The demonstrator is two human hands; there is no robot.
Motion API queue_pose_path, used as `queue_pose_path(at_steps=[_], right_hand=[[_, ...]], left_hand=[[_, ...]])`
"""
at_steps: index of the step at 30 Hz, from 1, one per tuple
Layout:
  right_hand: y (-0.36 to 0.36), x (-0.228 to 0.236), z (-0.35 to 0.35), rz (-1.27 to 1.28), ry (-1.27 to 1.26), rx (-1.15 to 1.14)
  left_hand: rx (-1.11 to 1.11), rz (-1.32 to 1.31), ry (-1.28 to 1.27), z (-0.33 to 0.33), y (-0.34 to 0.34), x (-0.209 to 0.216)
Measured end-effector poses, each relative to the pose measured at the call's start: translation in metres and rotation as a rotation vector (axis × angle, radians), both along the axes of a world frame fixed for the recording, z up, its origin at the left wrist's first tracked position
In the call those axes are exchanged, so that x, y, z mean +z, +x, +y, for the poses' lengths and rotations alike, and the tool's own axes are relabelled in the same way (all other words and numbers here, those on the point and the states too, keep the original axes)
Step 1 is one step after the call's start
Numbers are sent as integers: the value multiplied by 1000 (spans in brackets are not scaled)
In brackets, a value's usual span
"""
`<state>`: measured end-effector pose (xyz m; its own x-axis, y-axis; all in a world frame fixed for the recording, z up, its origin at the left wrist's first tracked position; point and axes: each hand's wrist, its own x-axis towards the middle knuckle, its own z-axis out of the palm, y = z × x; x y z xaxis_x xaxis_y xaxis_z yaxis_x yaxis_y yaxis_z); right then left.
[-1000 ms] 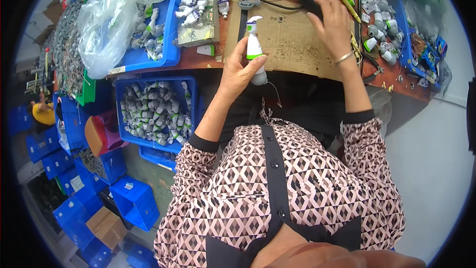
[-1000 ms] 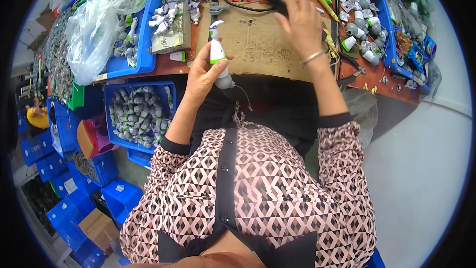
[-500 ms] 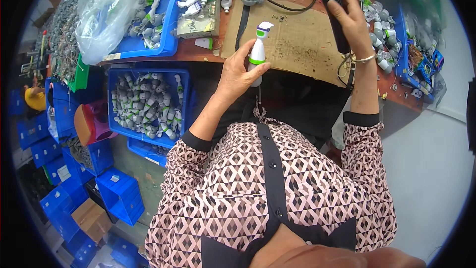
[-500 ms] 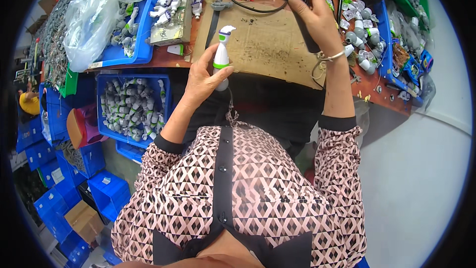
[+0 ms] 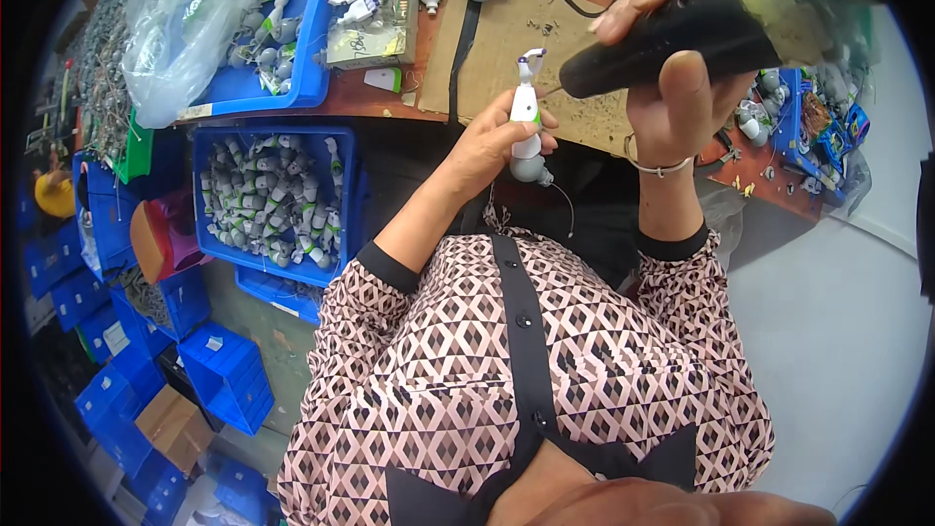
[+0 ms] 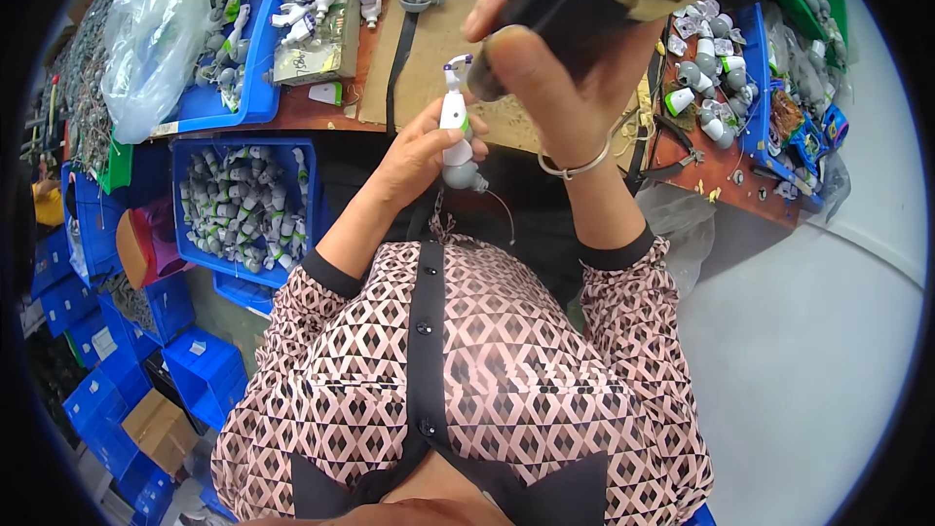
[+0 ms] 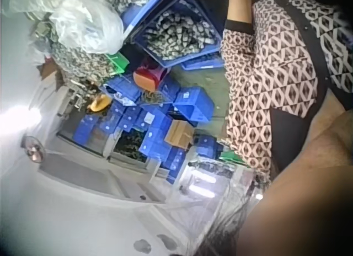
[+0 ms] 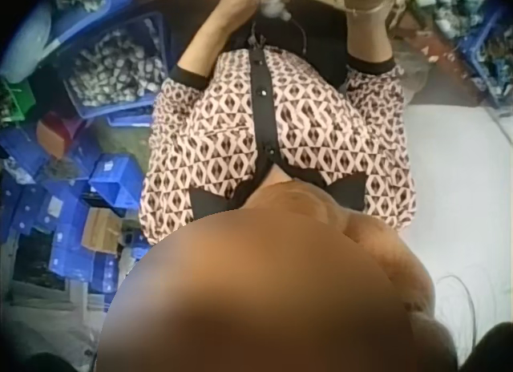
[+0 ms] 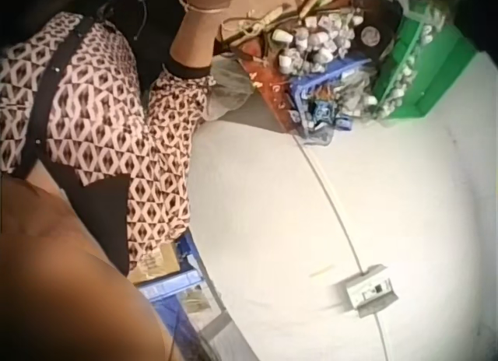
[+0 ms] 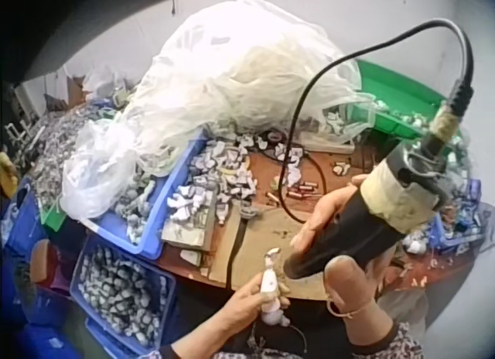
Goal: Assembling, heat-treating, and labeling LED light bulb components at a factory workstation.
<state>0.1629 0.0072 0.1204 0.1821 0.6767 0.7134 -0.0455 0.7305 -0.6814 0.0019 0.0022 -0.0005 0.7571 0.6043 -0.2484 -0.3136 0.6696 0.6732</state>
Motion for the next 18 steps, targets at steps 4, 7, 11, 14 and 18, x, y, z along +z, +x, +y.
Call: queue_pose_path(at_steps=[4,7,11,14,18], right_hand=[[-8,1,1,47,-46,46],[-8,-6,2,135,-64,137],[-13,-11,2,107,-140,117],[-18,-11,-1,101,-188,76],[-26,-17,0,272,-111,176]], left_hand=[[-28,28,21,4,4,-6],[-33,17,5,5,5,-11],[-40,42,9,6,4,-8],[-36,37,-1,7,5,-5],[-1,37,-15,6,7,-7]])
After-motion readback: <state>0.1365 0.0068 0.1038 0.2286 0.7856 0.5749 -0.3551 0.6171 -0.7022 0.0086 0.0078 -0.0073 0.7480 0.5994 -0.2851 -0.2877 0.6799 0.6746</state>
